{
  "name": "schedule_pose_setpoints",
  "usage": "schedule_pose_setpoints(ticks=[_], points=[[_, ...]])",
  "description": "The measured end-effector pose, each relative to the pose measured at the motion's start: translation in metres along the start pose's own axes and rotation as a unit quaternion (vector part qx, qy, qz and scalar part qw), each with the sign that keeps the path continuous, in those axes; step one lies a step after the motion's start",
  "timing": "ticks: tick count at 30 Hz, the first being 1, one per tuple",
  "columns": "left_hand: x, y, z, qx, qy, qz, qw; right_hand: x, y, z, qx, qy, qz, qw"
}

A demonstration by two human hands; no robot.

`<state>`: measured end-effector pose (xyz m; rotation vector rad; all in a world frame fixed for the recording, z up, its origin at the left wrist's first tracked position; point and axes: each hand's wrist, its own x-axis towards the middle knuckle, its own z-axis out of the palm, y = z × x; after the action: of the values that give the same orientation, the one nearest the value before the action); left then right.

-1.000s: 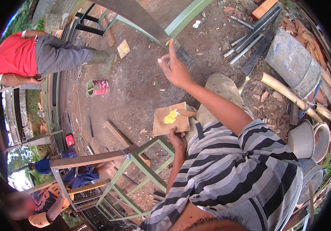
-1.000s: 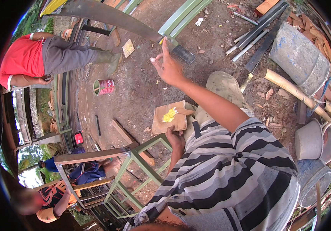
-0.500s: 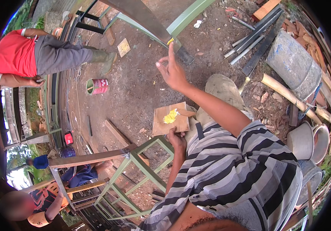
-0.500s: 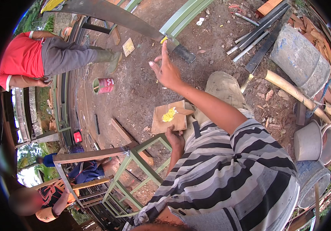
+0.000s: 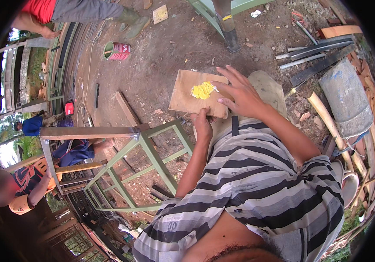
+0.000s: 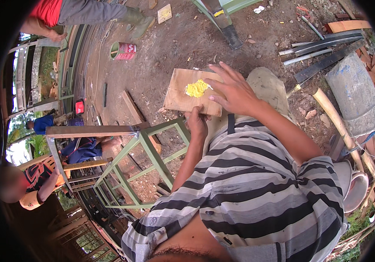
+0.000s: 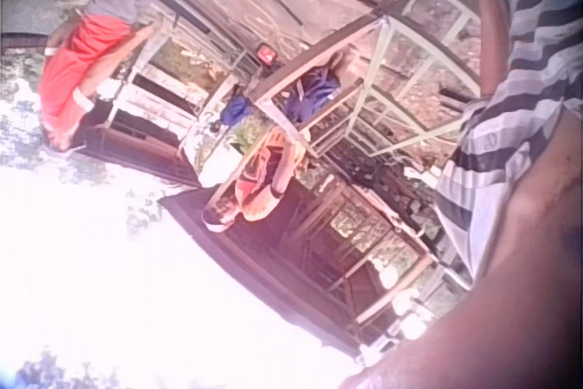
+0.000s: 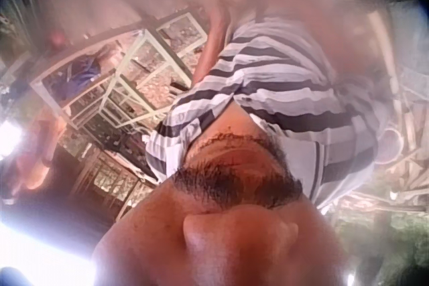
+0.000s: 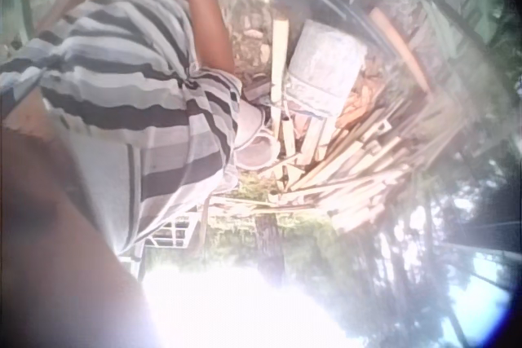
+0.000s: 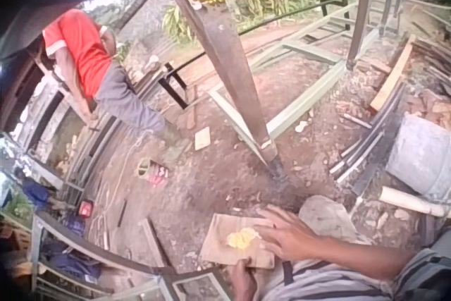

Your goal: The person sits on a metal frame and opens a small red paint can. They pour the yellow paint onto a small piece of cardboard and use a wooden stick to mix it. The person then applies the mixed paint to the metal frame using their finger.

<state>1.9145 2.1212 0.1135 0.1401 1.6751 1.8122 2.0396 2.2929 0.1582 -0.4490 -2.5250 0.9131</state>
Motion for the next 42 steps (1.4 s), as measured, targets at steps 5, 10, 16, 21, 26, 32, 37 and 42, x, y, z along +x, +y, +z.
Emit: schedule_pose_setpoints(ticks=[5,10,16,21,26,32,37,42], points=[[-0.004,0.01,0.019,0.019,-0.028,0.044,0.998,-0.001,-0.007,-0.005,-0.014,0.013,-0.031,0.999],[-0.004,0.005,0.018,0.032,-0.035,0.058,0.997,-0.003,-0.017,-0.006,-0.022,0.022,-0.033,0.999],[-0.009,0.014,0.027,0.01,-0.028,0.04,0.999,-0.011,-0.017,-0.004,-0.045,-0.001,-0.027,0.999],[-0.006,0.011,0.021,0.034,-0.066,0.043,0.996,-0.016,-0.03,-0.005,-0.034,-0.018,-0.01,0.999],[-0.013,0.018,0.006,0.046,-0.03,0.041,0.998,-0.011,-0.044,0.0,0.0,-0.04,-0.02,0.999],[-0.016,0.011,0.012,0.018,-0.042,0.044,0.998,-0.013,-0.041,-0.006,-0.075,-0.032,-0.039,0.996],[-0.013,0.005,0.025,0.037,-0.049,0.058,0.996,-0.018,-0.033,-0.019,-0.079,-0.024,-0.038,0.996],[-0.016,0.009,0.036,0.017,-0.06,0.045,0.997,-0.022,-0.025,-0.026,-0.064,0.004,-0.042,0.997]])
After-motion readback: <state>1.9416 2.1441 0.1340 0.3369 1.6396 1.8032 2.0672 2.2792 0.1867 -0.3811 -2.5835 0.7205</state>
